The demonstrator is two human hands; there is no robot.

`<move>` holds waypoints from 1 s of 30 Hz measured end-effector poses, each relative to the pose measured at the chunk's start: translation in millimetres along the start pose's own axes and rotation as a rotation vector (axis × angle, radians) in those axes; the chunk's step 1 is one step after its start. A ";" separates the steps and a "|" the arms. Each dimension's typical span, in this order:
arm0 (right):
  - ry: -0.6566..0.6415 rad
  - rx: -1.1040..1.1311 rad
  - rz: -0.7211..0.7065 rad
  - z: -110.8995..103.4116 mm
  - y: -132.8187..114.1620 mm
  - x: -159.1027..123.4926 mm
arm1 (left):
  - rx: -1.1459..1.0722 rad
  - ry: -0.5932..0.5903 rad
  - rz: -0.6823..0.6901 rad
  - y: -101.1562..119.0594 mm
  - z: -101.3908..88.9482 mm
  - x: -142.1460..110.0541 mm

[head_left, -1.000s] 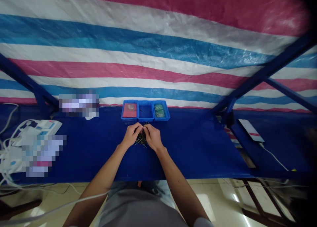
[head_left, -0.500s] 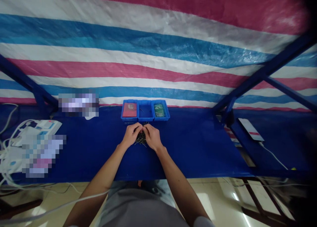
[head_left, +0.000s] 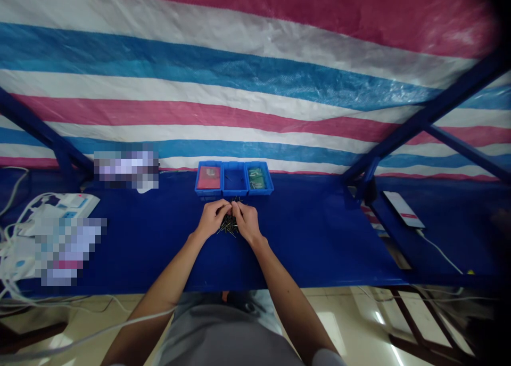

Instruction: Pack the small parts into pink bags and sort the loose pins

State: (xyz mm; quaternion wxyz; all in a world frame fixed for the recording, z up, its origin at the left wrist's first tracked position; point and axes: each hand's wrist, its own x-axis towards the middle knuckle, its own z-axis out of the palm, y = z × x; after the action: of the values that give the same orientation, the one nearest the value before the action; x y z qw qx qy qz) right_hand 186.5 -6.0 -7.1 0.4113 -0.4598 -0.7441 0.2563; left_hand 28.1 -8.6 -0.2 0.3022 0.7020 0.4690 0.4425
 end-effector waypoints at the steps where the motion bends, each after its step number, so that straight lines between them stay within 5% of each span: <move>1: -0.002 0.001 -0.011 -1.2 -0.8 -0.1 | -0.004 0.003 -0.007 0.3 -0.5 -0.2; 8: -0.012 0.021 -0.119 -1.6 0.6 -0.8 | -0.058 0.025 -0.053 1.0 -2.3 -1.2; 30: -0.040 -0.081 -0.105 0.4 4.6 -1.2 | -0.076 0.011 -0.005 0.3 -1.1 0.0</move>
State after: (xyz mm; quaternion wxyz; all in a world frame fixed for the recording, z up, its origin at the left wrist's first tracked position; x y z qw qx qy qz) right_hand 188.6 -5.0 -11.2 0.3903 -0.4313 -0.7849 0.2134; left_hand 27.2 -8.7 0.5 0.3270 0.6865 0.4554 0.4631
